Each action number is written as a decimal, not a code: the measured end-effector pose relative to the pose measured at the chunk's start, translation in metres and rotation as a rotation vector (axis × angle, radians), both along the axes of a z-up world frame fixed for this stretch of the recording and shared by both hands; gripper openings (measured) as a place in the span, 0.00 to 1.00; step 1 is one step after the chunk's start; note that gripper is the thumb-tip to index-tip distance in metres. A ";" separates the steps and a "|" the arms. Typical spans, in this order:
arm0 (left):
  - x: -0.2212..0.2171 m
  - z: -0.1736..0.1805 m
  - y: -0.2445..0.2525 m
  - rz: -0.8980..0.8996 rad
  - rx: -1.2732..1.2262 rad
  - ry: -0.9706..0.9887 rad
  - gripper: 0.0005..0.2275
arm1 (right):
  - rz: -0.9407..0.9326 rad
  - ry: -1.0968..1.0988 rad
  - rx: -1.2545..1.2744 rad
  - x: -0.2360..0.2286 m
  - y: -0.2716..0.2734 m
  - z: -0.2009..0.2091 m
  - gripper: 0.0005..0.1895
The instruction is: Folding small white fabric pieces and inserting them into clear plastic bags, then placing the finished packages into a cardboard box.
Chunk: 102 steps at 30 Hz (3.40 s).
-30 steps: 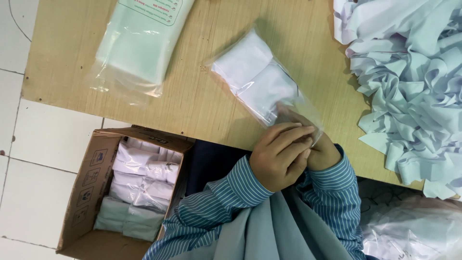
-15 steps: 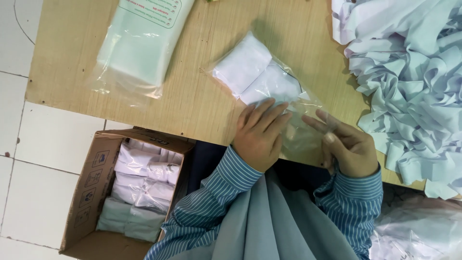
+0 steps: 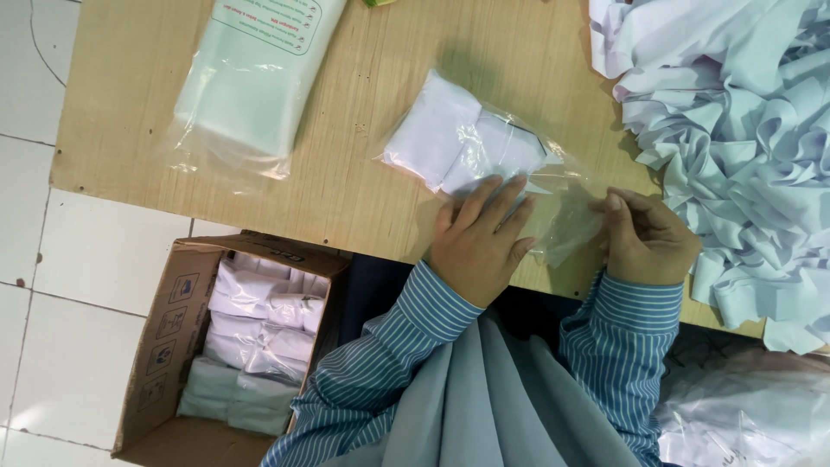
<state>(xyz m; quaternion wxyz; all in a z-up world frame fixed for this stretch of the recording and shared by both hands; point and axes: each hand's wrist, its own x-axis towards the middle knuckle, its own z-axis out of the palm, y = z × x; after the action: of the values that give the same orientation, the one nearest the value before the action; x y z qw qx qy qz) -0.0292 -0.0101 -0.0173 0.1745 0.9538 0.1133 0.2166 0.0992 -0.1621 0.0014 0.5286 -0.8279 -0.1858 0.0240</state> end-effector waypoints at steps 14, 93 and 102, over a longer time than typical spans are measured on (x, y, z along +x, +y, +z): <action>0.079 -0.007 0.010 -0.194 0.113 0.006 0.09 | 0.312 0.303 -0.039 0.004 -0.029 -0.010 0.31; -0.057 -0.007 0.015 -0.311 -0.303 -0.564 0.15 | 0.579 -0.437 0.441 -0.040 -0.031 -0.006 0.04; -0.061 -0.016 0.006 -0.282 -0.395 -0.578 0.07 | 0.519 -0.426 0.509 -0.044 -0.035 -0.013 0.08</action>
<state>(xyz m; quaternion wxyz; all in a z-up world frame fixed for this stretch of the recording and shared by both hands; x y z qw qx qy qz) -0.0905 -0.0045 -0.0336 0.4078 0.8077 -0.0334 0.4246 0.0549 -0.1969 -0.0116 0.6425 -0.5832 -0.4931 -0.0620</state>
